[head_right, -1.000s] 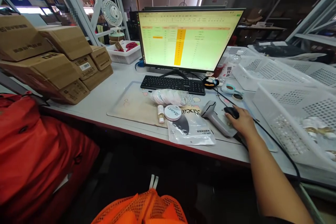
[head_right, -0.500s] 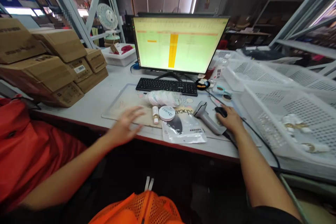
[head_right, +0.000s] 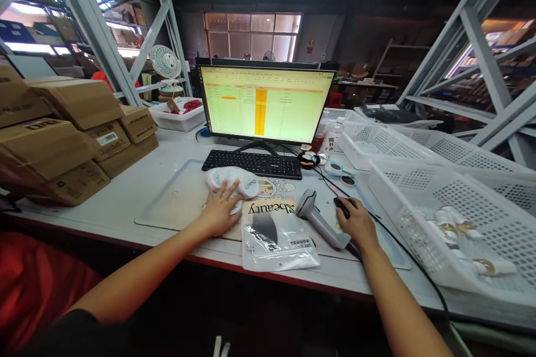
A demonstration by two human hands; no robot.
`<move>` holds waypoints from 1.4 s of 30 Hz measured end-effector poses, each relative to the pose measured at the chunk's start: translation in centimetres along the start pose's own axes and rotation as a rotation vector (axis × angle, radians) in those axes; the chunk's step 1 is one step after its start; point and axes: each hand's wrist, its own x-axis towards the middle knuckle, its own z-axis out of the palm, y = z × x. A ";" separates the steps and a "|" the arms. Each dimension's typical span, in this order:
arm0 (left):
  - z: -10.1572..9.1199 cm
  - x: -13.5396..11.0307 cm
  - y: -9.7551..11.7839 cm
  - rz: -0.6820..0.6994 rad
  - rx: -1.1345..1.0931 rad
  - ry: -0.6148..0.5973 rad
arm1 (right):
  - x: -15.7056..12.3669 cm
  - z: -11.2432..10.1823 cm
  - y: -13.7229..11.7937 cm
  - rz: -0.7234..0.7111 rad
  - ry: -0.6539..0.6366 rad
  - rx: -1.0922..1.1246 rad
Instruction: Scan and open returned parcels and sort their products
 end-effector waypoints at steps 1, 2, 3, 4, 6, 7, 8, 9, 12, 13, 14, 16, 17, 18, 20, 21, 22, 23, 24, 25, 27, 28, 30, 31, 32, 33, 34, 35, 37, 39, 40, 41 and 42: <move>-0.4 -0.5 -0.7 -0.037 0.004 -0.019 | 0.0 0.0 0.0 0.002 -0.006 -0.002; -0.7 -0.9 -1.4 -0.075 0.007 -0.041 | 0.0 -0.1 -0.1 0.005 -0.013 -0.002; -1.0 -1.2 -2.1 -0.109 0.010 -0.060 | 0.0 -0.2 -0.2 0.010 -0.020 -0.001; -1.3 -1.6 -2.8 -0.138 0.014 -0.075 | 0.0 -0.3 -0.2 0.014 -0.027 0.001; -1.7 -2.4 -4.1 -0.180 0.026 -0.085 | 0.0 -0.4 -0.4 0.022 -0.035 0.002; -1.9 -2.9 -4.8 -0.195 0.032 -0.081 | 0.0 -0.4 -0.4 0.024 -0.036 0.003; -2.0 -3.4 -5.5 -0.208 0.037 -0.073 | 0.0 -0.4 -0.4 0.023 -0.035 0.007; -2.1 -3.9 -6.1 -0.220 0.038 -0.061 | 0.0 -0.4 -0.4 0.019 -0.034 0.012; -2.1 -5.0 -8.0 -0.259 0.036 -0.029 | 0.0 -0.2 -0.2 0.006 -0.018 0.032; -2.2 -5.3 -8.5 -0.275 0.037 -0.026 | 0.0 0.0 -0.1 0.001 -0.008 0.037; -2.2 -5.4 -9.0 -0.294 0.042 -0.029 | 0.0 0.2 0.0 -0.004 0.003 0.041; -2.4 -5.6 -9.9 -0.333 0.063 -0.045 | 0.0 0.5 0.3 -0.015 0.023 0.047; -2.5 -5.7 -10.3 -0.359 0.078 -0.049 | 0.0 0.6 0.4 -0.020 0.031 0.049; -2.6 -5.8 -10.7 -0.390 0.096 -0.048 | 0.0 0.7 0.5 -0.026 0.039 0.050; -2.7 -6.1 -11.6 -0.465 0.135 -0.026 | 0.0 0.9 0.7 -0.034 0.051 0.046; -2.8 -6.4 -12.1 -0.505 0.151 -0.013 | 0.0 0.9 0.7 -0.035 0.055 0.041; -2.9 -6.7 -12.7 -0.544 0.163 -0.003 | 0.0 1.0 0.7 -0.035 0.056 0.036; -3.0 -7.0 -13.3 -0.581 0.172 0.005 | 0.0 1.0 0.7 -0.035 0.054 0.031; -3.2 -7.3 -13.9 -0.617 0.177 0.013 | 0.0 1.0 0.7 -0.035 0.052 0.025; -3.3 -7.7 -14.4 -0.650 0.181 0.024 | 0.0 1.0 0.7 -0.037 0.051 0.020; -3.4 -8.2 -15.3 -0.691 0.191 0.055 | 0.0 1.0 0.7 -0.042 0.053 0.012; -3.5 -8.4 -15.7 -0.697 0.197 0.077 | 0.0 1.0 0.6 -0.045 0.057 0.008; -3.5 -8.7 -16.0 -0.688 0.210 0.173 | 0.0 1.1 0.7 -0.046 0.062 0.003; -3.5 -8.7 -16.0 -0.675 0.216 0.260 | 0.0 1.1 0.7 -0.045 0.062 0.002; -3.5 -8.7 -15.9 -0.654 0.220 0.374 | 0.0 1.2 0.7 -0.046 0.061 0.002; -3.5 -8.5 -15.7 -0.616 0.220 0.500 | 0.0 1.2 0.7 -0.048 0.062 0.004; -3.5 -8.1 -15.2 -0.558 0.215 0.622 | 0.0 1.3 0.8 -0.052 0.064 0.008; -3.4 -7.5 -14.6 -0.479 0.200 0.721 | 0.0 1.4 0.8 -0.056 0.070 0.011; -3.2 -5.4 -12.4 -0.272 0.129 0.814 | 0.0 1.5 0.9 -0.060 0.083 0.015; -2.8 -2.1 -9.0 -0.041 0.005 0.771 | 0.0 1.5 1.0 -0.057 0.092 0.015; -2.5 0.0 -6.9 0.074 -0.070 0.709 | 0.0 1.5 1.0 -0.055 0.094 0.015; -2.0 2.2 -4.6 0.172 -0.131 0.626 | 0.0 1.5 1.0 -0.055 0.096 0.015; -1.5 4.7 -2.3 0.248 -0.175 0.527 | 0.0 1.5 0.9 -0.055 0.096 0.015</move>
